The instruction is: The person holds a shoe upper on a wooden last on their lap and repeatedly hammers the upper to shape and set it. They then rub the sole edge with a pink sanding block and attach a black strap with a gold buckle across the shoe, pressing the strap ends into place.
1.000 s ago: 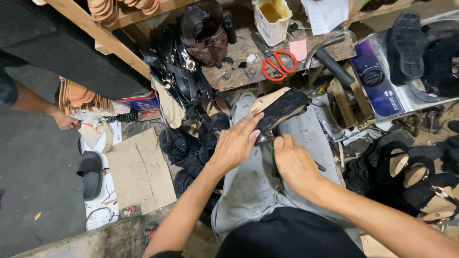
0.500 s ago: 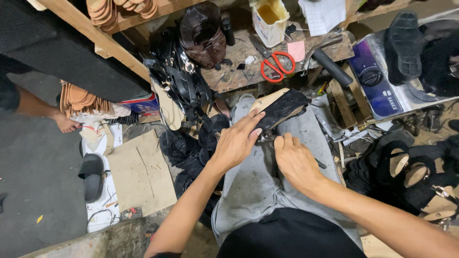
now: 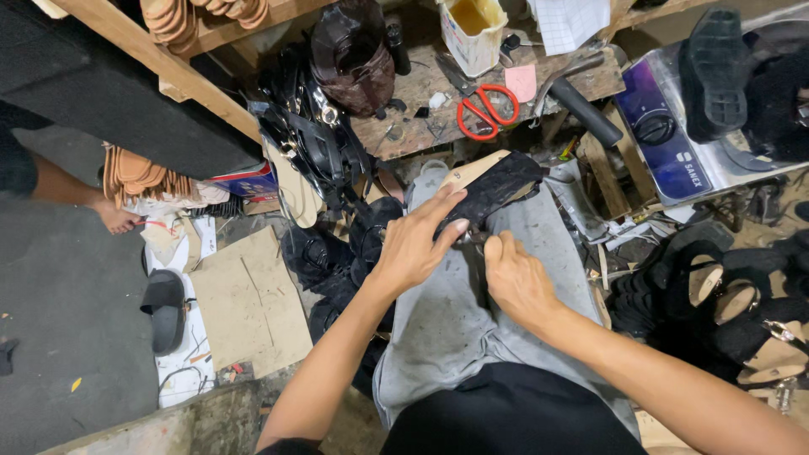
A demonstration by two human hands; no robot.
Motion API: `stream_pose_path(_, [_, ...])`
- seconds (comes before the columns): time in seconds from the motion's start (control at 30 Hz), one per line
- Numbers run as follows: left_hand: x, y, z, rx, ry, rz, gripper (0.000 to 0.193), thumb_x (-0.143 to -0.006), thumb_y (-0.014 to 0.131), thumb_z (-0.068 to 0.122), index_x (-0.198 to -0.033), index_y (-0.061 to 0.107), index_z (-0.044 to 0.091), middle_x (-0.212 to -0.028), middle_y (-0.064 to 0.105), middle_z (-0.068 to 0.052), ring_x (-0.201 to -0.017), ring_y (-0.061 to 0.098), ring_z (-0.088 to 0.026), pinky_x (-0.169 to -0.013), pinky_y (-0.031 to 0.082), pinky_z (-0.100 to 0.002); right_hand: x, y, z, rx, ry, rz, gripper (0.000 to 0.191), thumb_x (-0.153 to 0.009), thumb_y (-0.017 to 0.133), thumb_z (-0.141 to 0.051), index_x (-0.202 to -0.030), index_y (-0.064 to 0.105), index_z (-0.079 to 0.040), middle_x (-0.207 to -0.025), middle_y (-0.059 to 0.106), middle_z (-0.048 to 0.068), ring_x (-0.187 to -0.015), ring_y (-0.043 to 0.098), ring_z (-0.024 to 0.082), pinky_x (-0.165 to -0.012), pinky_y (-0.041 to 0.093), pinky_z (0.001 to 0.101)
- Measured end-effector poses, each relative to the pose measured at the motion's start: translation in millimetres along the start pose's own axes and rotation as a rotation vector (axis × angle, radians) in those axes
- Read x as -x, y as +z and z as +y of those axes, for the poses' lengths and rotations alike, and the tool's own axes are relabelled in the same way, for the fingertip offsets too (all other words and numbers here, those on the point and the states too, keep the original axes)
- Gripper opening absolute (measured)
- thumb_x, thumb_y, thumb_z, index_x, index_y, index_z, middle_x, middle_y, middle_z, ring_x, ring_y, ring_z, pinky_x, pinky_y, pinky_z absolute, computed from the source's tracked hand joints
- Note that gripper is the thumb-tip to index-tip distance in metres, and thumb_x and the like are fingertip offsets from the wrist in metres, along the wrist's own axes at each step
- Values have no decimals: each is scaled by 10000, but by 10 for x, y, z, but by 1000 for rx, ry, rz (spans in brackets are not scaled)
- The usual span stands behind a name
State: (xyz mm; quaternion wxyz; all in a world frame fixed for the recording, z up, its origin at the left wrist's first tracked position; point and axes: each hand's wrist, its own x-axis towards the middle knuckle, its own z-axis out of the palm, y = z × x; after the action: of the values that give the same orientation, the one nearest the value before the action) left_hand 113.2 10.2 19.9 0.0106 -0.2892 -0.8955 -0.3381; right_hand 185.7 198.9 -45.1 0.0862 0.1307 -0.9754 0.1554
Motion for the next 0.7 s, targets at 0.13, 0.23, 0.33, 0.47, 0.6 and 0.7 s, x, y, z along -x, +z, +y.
stream_pose_path(0.13, [-8, 63, 26, 8, -8, 6, 420, -1004, 601, 247, -1414, 597, 159, -1488, 587, -120, -1244, 629, -332, -909, 552, -454, 39, -140, -22, 120, -41, -30, 152, -826, 575, -28, -960, 513, 8, -916, 588, 187, -841, 660, 348, -671, 573, 424])
stream_pose_path(0.23, [23, 79, 43, -68, 57, 2, 456, -983, 621, 252, -1418, 572, 124, -1491, 560, -157, -1265, 608, -341, -894, 546, -470, 56, -360, -81, 249, -7, -133, 186, -775, 636, -45, -938, 552, -13, -945, 613, 171, -926, 651, 327, -789, 552, 426])
stream_pose_path(0.33, [28, 76, 58, -85, 77, -21, 491, -973, 621, 237, -1438, 543, 101, -1482, 561, -169, -1256, 601, -353, -894, 546, -477, -3, -554, -108, 280, 25, -284, 302, -704, 690, -25, -983, 577, 0, -1016, 626, 178, -985, 641, 328, -833, 524, 418])
stream_pose_path(0.47, [8, 56, 69, -106, 105, -24, 501, -974, 621, 219, -1449, 529, 90, -1488, 545, -180, -1238, 599, -377, -898, 546, -480, -52, -629, -69, 106, 58, -208, 346, -688, 722, -18, -993, 565, 28, -1028, 624, 225, -973, 646, 382, -794, 545, 453])
stream_pose_path(0.6, [-23, 49, 36, -90, 97, -44, 513, -976, 605, 218, -1466, 518, 94, -1515, 520, -179, -1270, 585, -388, -930, 535, -486, -44, -453, 51, -58, 125, -174, 251, -853, 696, -109, -977, 532, 33, -981, 612, 253, -851, 664, 417, -667, 555, 501])
stream_pose_path(0.7, [-69, 66, 10, -32, 49, -56, 507, -981, 586, 229, -1473, 523, 122, -1544, 496, -178, -1332, 544, -403, -972, 512, -498, -58, -276, 124, 11, 53, -60, 194, -831, 640, -43, -955, 506, 24, -943, 599, 224, -817, 681, 389, -640, 571, 466])
